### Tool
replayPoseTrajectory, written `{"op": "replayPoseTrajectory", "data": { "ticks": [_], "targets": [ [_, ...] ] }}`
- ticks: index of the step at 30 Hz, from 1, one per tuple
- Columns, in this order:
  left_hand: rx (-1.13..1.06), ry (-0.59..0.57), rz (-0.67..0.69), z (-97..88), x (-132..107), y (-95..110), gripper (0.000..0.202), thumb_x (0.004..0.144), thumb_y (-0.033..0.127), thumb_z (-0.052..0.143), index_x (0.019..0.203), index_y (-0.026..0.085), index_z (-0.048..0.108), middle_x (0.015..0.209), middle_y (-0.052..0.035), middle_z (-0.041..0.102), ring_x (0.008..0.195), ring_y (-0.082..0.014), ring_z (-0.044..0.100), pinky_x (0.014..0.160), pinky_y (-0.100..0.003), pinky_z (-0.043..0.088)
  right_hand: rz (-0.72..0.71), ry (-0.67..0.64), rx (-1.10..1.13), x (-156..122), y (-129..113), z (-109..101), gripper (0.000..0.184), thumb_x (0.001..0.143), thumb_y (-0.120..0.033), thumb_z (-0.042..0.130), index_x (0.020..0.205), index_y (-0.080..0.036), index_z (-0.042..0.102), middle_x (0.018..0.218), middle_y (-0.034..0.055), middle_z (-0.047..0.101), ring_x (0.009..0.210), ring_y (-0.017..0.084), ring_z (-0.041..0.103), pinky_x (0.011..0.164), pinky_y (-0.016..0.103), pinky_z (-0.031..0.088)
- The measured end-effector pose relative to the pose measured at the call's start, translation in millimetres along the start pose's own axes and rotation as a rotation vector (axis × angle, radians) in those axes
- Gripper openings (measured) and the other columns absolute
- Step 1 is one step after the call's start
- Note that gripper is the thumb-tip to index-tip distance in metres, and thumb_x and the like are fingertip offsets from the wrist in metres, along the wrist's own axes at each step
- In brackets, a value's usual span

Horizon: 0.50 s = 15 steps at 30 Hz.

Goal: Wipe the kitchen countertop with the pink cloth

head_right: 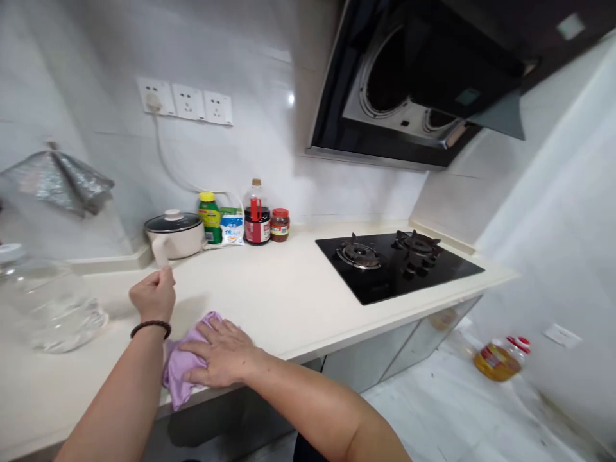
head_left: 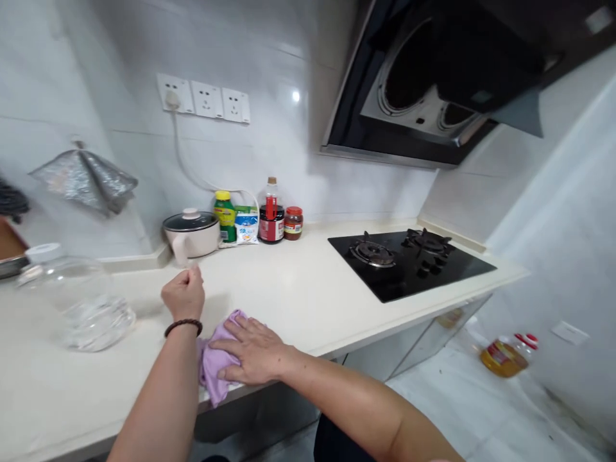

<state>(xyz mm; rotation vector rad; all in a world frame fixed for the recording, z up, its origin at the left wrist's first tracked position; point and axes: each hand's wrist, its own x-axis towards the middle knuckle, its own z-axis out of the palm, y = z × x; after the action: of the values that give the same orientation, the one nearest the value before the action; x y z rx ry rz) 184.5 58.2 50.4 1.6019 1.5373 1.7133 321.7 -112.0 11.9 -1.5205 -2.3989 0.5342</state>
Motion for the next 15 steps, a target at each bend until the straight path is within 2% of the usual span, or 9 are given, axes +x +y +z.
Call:
{"op": "replayPoseTrajectory", "data": {
  "ticks": [4, 8, 11, 15],
  "targets": [
    [0.066, -0.049, -0.052, 1.7, -1, 0, 0.037, 0.087, 0.038, 0.052, 0.055, 0.019, 0.056, 0.048, 0.0030, 0.048, 0.061, -0.0157, 0.053, 0.063, -0.026, 0.036, 0.115, 0.029, 0.022, -64, 34, -24, 0.069, 0.101, -0.065, 0.048, 0.161, -0.036, 0.036, 0.174, 0.0023, 0.008, 0.161, 0.026, 0.000, 0.131, 0.052, 0.008],
    [0.093, -0.090, -0.056, 3.5, 0, -4, 0.033, 0.083, 0.038, 0.053, 0.056, 0.019, 0.057, 0.049, 0.0021, 0.052, 0.064, -0.0164, 0.056, 0.065, -0.027, 0.038, 0.303, 0.156, -0.021, -155, 85, -44, 0.060, 0.103, -0.059, 0.046, 0.158, -0.036, 0.043, 0.172, -0.0001, 0.019, 0.160, 0.025, 0.009, 0.131, 0.051, 0.010],
    [0.091, -0.078, -0.081, 7.1, 2, -10, 0.032, 0.080, 0.039, 0.055, 0.056, 0.020, 0.058, 0.049, 0.0022, 0.053, 0.065, -0.0173, 0.058, 0.066, -0.026, 0.039, 0.391, 0.374, -0.127, -233, 136, -42, 0.052, 0.105, -0.054, 0.043, 0.152, -0.034, 0.053, 0.166, 0.0005, 0.037, 0.157, 0.026, 0.025, 0.129, 0.054, 0.019],
    [0.106, -0.058, -0.135, 13.9, 7, -20, 0.028, 0.075, 0.039, 0.057, 0.055, 0.020, 0.060, 0.047, 0.0034, 0.052, 0.065, -0.0182, 0.059, 0.066, -0.026, 0.041, 0.496, 0.744, -0.312, -328, 210, -29, 0.052, 0.106, -0.051, 0.037, 0.148, -0.028, 0.057, 0.153, 0.0078, 0.055, 0.148, 0.028, 0.042, 0.125, 0.057, 0.028]
  ]
}}
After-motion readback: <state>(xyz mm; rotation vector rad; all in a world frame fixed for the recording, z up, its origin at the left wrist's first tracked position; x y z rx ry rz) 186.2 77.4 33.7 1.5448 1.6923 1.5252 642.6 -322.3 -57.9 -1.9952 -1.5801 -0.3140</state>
